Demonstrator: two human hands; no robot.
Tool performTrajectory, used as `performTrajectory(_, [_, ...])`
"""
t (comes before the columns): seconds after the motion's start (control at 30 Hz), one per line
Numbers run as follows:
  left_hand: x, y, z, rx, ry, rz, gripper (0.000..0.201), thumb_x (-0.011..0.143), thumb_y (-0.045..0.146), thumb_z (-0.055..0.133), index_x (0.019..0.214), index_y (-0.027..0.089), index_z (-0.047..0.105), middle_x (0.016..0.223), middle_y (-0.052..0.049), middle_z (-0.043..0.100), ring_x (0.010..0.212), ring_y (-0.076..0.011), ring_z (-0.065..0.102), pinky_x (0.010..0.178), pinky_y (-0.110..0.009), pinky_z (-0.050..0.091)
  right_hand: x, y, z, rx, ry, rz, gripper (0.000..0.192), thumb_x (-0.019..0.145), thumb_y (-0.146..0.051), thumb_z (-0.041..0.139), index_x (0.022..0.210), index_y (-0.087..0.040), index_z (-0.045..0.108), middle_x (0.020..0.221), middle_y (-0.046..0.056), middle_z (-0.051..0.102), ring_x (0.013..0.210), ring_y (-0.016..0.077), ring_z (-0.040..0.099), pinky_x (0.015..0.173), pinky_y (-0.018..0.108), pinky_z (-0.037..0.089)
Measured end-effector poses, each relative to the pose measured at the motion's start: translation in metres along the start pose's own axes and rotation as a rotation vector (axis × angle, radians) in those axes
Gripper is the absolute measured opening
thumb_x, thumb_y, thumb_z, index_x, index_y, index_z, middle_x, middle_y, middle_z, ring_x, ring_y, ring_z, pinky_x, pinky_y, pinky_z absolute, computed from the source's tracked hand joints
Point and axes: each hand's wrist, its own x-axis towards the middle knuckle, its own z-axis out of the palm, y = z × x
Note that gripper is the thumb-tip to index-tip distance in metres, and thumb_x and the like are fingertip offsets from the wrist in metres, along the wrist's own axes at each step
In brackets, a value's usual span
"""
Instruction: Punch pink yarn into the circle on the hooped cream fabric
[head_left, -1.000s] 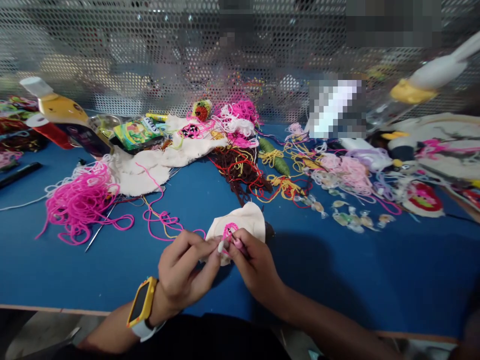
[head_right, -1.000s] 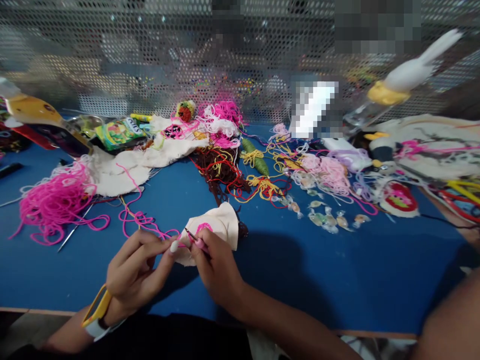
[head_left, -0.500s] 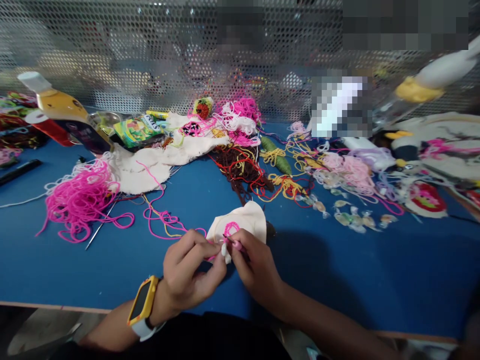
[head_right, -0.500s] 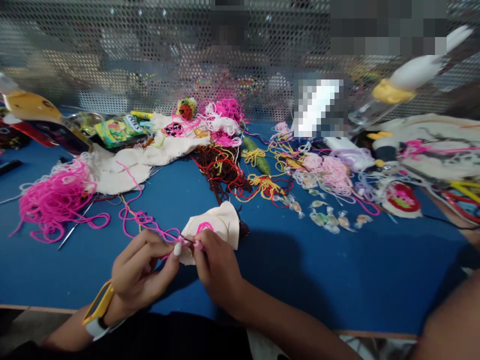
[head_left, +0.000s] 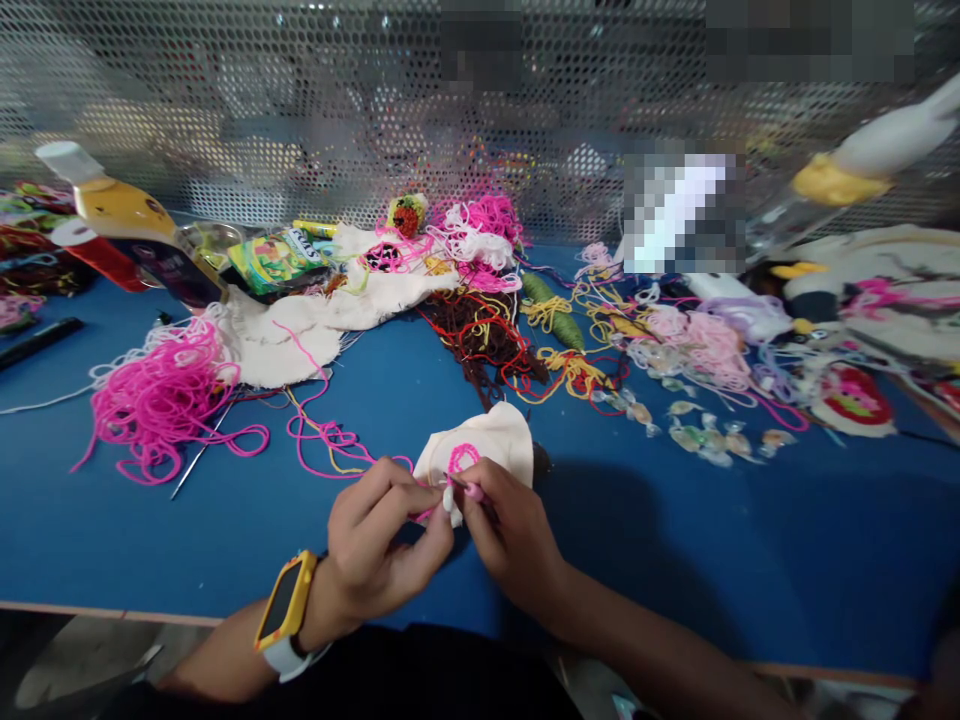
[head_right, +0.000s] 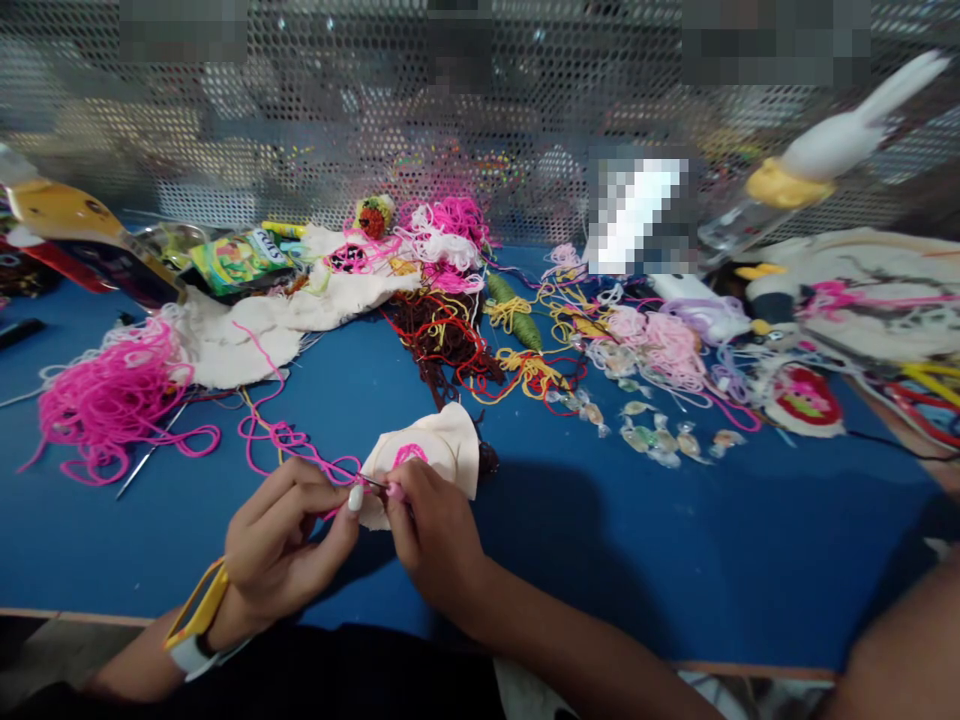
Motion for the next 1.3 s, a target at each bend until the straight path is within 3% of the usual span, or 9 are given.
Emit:
performTrajectory(0.63, [-0.0016,-0.0018,-0.0005,0.024,0.007,-0.007,0.017,0.070,-0.002,0.065,0.079,0.012,0.061,0.065,-0.001,0.055,0.053,-0.0078,0.046,0.043,-0.018,0.035,-0.0012,0.0036,-0.0007,-0.097,0.006,-0.062,0.015,0.089,-0.011,0.038,0.090,-0.018,0.051,0.079,0.005,0.060,0.071,0.0149,0.056,0.063,0.026,0.043])
performTrajectory(1.3, [0.0003,-0.0039,-0.0021,-0.165,-0.170,-0.225,0.020,0.081,0.005,0.054,0.097,0.014,0.063,0.077,-0.004,0.055,0.060,-0.0095,0.048,0.049,-0.020,0.040,-0.0003,0.0014,-0.0019,-0.104,-0.027,-0.030,0.015,0.089,-0.011,0.036,0.083,-0.018,0.047,0.074,0.005,0.056,0.067,0.0154,0.054,0.061,0.026,0.042])
